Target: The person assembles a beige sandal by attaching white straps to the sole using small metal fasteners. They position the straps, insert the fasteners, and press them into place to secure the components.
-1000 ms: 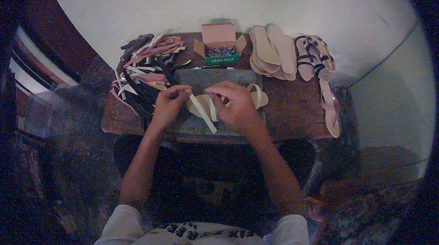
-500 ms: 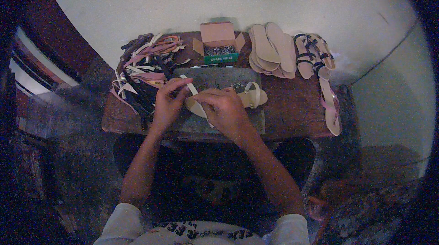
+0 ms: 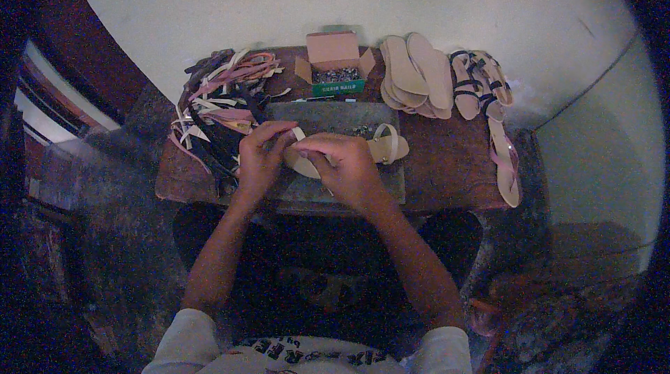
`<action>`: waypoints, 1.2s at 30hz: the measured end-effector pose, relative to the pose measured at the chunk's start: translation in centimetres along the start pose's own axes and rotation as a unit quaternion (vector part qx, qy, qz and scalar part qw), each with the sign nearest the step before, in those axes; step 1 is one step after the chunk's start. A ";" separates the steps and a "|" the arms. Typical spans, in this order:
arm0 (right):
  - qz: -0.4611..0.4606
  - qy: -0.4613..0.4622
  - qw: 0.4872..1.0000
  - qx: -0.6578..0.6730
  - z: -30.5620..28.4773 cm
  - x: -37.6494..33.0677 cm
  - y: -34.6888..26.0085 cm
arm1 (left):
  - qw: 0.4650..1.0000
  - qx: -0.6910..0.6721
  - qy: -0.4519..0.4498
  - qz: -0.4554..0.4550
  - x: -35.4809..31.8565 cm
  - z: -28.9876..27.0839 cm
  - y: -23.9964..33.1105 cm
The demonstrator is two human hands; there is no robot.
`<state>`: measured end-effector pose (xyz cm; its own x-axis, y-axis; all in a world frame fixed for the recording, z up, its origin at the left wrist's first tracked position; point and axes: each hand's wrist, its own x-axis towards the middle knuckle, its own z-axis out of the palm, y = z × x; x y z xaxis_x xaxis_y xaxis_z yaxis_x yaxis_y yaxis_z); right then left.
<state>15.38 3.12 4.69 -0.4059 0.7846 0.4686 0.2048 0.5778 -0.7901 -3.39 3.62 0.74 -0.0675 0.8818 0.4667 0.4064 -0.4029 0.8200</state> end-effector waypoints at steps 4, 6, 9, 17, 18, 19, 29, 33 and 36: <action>0.013 -0.009 1.000 0.018 0.0 0.0 0.1 | 0.999 -0.007 -0.015 -0.044 -0.3 0.1 -0.2; 0.018 -0.012 1.000 0.016 0.0 -0.1 0.3 | 0.998 0.000 -0.033 -0.057 -0.3 0.2 -0.2; 0.006 -0.007 1.000 -0.010 0.1 0.0 0.8 | 0.995 0.021 -0.059 -0.080 -0.4 0.0 -0.3; 0.026 0.021 0.999 -0.027 0.3 -0.1 1.2 | 0.991 0.029 -0.073 -0.105 -0.1 0.3 -0.9; 0.023 0.022 0.999 -0.029 0.4 0.0 1.2 | 0.991 0.029 -0.070 -0.107 0.0 0.3 -1.0; 0.021 0.024 0.999 -0.030 0.5 0.0 1.0 | 0.991 0.030 -0.067 -0.109 0.0 0.3 -1.0; 0.034 0.029 0.999 -0.026 0.5 -0.1 0.8 | 0.988 0.061 -0.083 -0.113 0.1 0.9 -1.9; 0.021 0.023 0.998 -0.050 0.5 -0.2 1.4 | 0.983 0.062 -0.107 -0.133 0.1 0.7 -1.6; 0.016 0.029 0.998 -0.054 0.5 -0.1 1.4 | 0.980 0.049 -0.134 -0.136 0.1 0.2 -1.8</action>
<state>15.26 3.72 3.28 -0.3463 0.8134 0.4674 0.3124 0.5698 -0.7601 -3.96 4.44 -0.73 0.0505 0.9914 0.1210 0.4935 -0.1301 0.8600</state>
